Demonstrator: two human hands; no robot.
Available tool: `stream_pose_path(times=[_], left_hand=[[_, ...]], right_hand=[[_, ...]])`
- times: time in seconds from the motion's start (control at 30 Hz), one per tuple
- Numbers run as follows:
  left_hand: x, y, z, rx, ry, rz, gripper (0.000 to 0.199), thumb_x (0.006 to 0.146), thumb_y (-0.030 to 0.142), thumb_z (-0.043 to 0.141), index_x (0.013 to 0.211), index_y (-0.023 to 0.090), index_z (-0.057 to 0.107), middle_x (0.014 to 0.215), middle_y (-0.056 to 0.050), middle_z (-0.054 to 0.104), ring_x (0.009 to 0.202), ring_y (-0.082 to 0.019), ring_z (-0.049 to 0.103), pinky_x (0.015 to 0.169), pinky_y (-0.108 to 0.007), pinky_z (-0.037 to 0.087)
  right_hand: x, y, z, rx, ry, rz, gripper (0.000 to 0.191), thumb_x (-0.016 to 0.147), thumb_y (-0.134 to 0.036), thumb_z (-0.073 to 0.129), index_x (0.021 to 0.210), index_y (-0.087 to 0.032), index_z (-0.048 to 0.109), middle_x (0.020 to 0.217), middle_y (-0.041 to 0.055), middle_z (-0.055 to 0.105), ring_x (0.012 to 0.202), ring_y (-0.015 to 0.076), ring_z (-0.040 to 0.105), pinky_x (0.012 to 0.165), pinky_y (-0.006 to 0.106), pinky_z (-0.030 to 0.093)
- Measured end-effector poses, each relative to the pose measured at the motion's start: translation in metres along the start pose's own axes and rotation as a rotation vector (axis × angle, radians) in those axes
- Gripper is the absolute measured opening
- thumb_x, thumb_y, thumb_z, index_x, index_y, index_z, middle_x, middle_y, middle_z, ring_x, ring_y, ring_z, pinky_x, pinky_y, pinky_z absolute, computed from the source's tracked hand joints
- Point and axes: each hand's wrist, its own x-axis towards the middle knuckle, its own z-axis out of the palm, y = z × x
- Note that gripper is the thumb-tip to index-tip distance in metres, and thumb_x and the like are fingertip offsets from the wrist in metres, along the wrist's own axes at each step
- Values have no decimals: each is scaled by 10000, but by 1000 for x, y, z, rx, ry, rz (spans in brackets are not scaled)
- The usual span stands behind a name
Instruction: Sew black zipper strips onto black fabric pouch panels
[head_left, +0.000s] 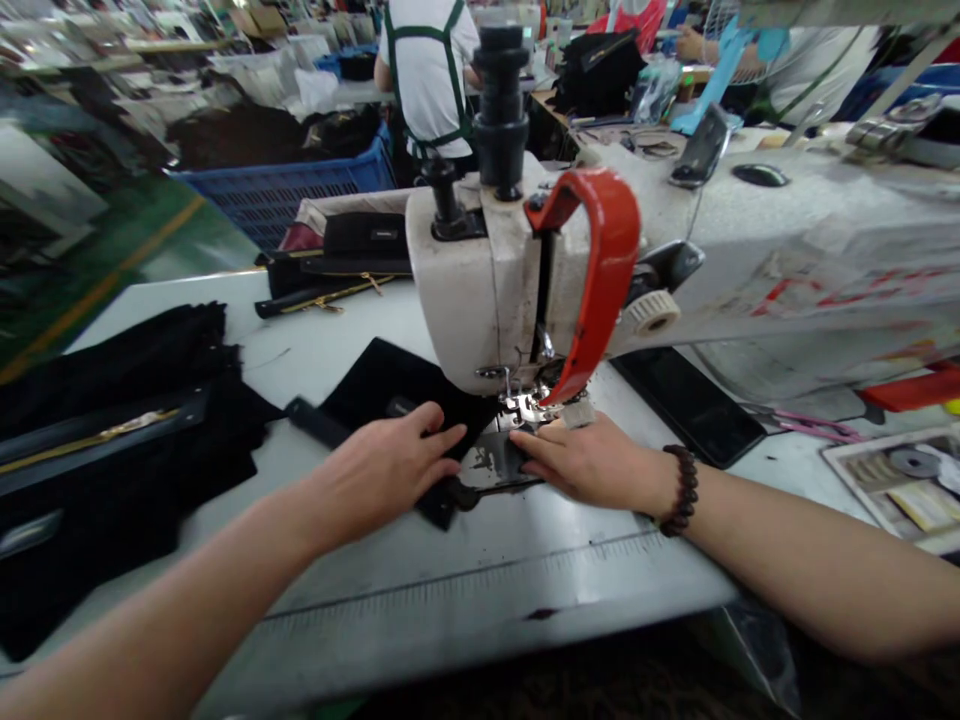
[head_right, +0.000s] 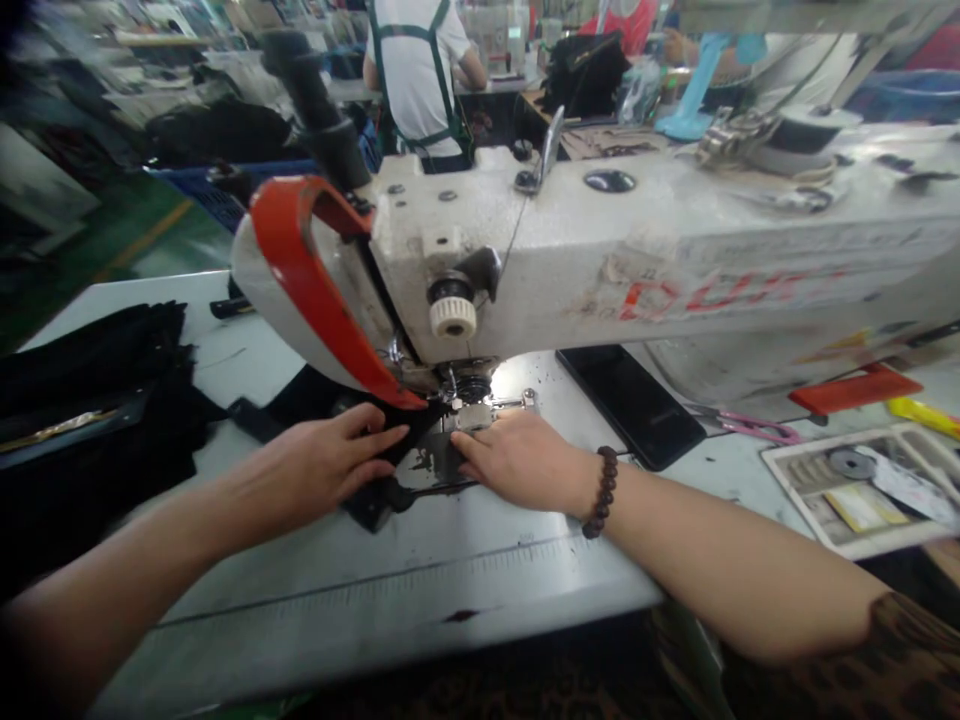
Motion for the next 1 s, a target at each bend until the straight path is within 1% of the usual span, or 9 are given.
stream_pose_path(times=[0.07,0.13,0.23,0.43,0.67,0.77,0.87,0.93,1.0], left_hand=[[-10,22,3,71,-62,-7,364,866,269,461,1198,129,508,968,-106,563,605,-148,581,519,-267,490],[-12,40,6,101,-80,35,378,858,251,479,1215,124,488,982,-116,568,696,-174,585,508,-247,475],[-7,55,5,80,-75,102,329,846,228,505,1154,115,538,968,-108,583,816,-199,565,516,-233,461],[1,59,1,-57,-109,66,280,855,244,503,1103,138,579,863,-55,574,650,-138,553,549,-237,453],[4,56,-1,-149,-176,-12,324,867,266,477,1164,153,538,880,-67,574,698,-159,583,610,-256,474],[0,61,-1,-203,-210,-55,504,807,407,544,1229,141,476,955,-90,559,765,-196,595,679,-304,499],[-11,65,2,-164,-154,-51,701,713,413,639,1282,83,395,1065,-147,533,828,-249,595,705,-353,508],[-19,60,2,-163,-44,-42,531,775,261,548,1247,51,425,1030,-150,559,823,-235,597,704,-338,507],[-24,48,-4,-249,116,-75,371,809,172,419,1147,51,509,901,-112,604,758,-194,599,671,-295,500]], right_hand=[[-1,0,0,-11,40,-13,321,887,-286,429,1143,-111,509,756,59,652,645,143,558,565,276,344],[-1,0,0,-26,52,-36,324,894,-270,411,1171,-122,491,735,44,650,632,137,552,561,271,339],[-1,-1,0,-37,25,-45,303,894,-261,407,1156,-144,502,695,25,639,597,119,539,535,256,316],[0,0,-1,-3,31,-57,260,889,-240,409,1087,-124,530,682,37,636,589,124,537,546,268,313],[0,0,0,-26,-1,-58,275,898,-240,385,1106,-113,512,698,42,640,593,135,536,532,267,294],[-1,0,-2,-20,14,-44,283,894,-269,403,1101,-118,522,716,46,646,611,134,546,520,259,281],[-2,-1,-6,-3,0,12,252,878,-318,444,972,-135,589,717,45,646,628,133,554,514,253,272],[-2,-3,-9,16,-29,26,249,873,-326,452,927,-138,607,709,43,642,633,135,557,523,253,279],[0,-5,-10,38,-57,26,274,872,-318,455,1029,-130,579,739,46,647,648,140,565,533,255,292]])
